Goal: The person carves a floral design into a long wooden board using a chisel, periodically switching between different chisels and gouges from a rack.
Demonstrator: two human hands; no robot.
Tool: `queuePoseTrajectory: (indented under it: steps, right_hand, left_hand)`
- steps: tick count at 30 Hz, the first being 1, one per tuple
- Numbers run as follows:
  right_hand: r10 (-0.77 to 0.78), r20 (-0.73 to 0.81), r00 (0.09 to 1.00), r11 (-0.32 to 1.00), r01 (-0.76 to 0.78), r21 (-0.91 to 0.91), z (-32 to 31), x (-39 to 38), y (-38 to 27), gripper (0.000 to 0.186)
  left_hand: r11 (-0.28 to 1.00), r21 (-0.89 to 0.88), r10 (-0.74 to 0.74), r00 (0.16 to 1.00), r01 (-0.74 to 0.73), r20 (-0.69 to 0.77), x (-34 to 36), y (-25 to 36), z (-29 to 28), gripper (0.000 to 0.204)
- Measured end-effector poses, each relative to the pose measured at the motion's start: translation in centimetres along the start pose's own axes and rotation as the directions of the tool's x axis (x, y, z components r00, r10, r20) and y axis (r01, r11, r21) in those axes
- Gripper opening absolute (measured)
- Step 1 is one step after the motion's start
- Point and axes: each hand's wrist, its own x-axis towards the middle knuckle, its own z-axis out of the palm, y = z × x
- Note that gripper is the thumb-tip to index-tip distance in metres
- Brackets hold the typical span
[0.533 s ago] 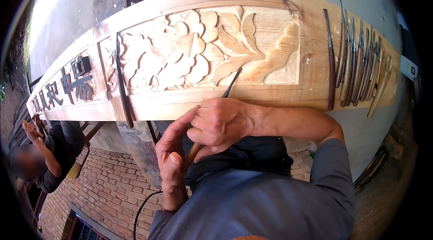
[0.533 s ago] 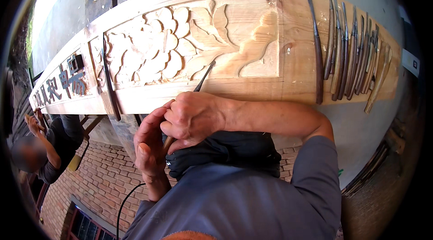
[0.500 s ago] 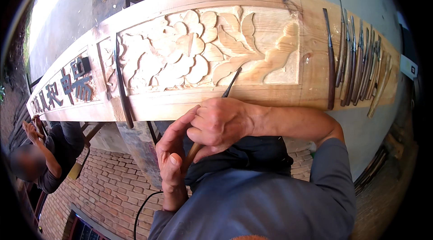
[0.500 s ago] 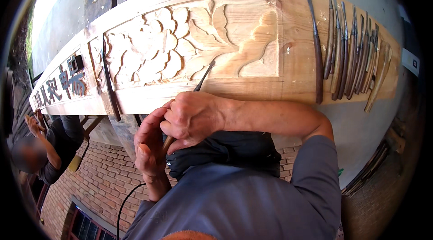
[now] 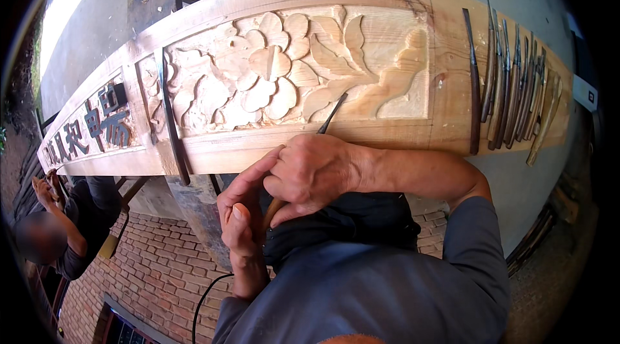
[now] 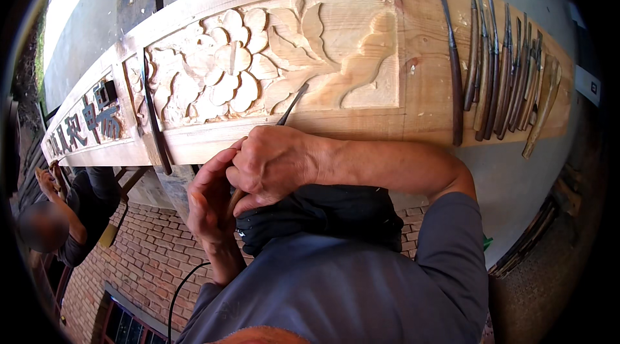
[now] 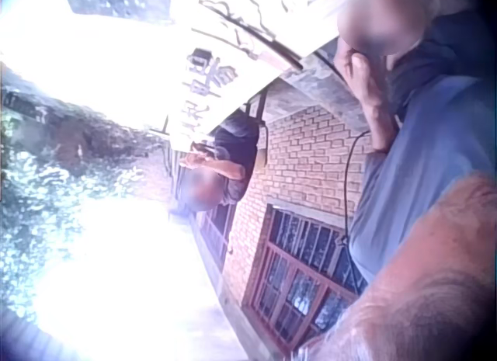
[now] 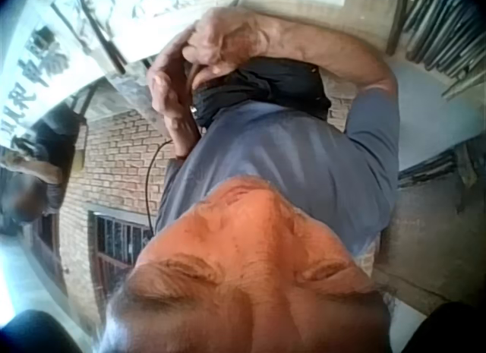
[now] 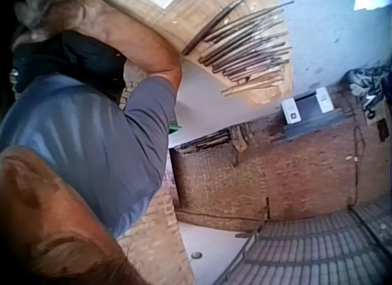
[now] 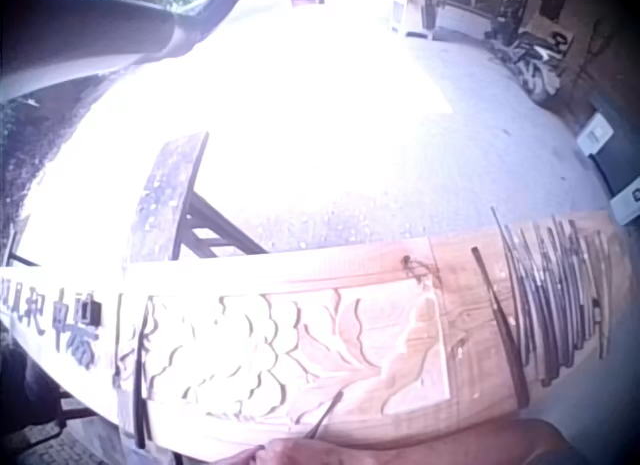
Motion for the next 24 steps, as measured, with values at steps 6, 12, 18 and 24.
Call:
queuePoseTrajectory:
  steps: [6, 12, 18, 24]
  right_hand:
    - [0.013, -0.014, 1.000, 1.000, -0.013, -0.005, 0.2, 0.3, 0.3, 0.058]
    - [0.046, 0.037, 0.998, 0.994, -0.042, -0.100, -0.3, 0.5, 0.2, 0.055]
    - [0.102, 0.014, 0.995, 0.993, -0.101, -0.066, 0.5, 0.5, 0.6, 0.056]
    - [0.084, -0.034, 0.996, 0.993, -0.086, -0.084, 0.6, 0.8, 0.8, 0.057]
  left_hand:
    - [1.000, 0.010, -0.014, 1.000, 0.014, 0.020, 0.7, 0.2, -0.8, 0.106]
    - [1.000, 0.011, 0.017, 1.000, -0.018, 0.017, 1.4, 0.2, -1.0, 0.095]
    - [0.998, 0.021, 0.062, 0.997, -0.062, 0.035, 2.2, 0.2, -1.8, 0.080]
    - [0.998, 0.014, 0.060, 0.997, -0.061, 0.050, 2.8, 0.0, -2.7, 0.077]
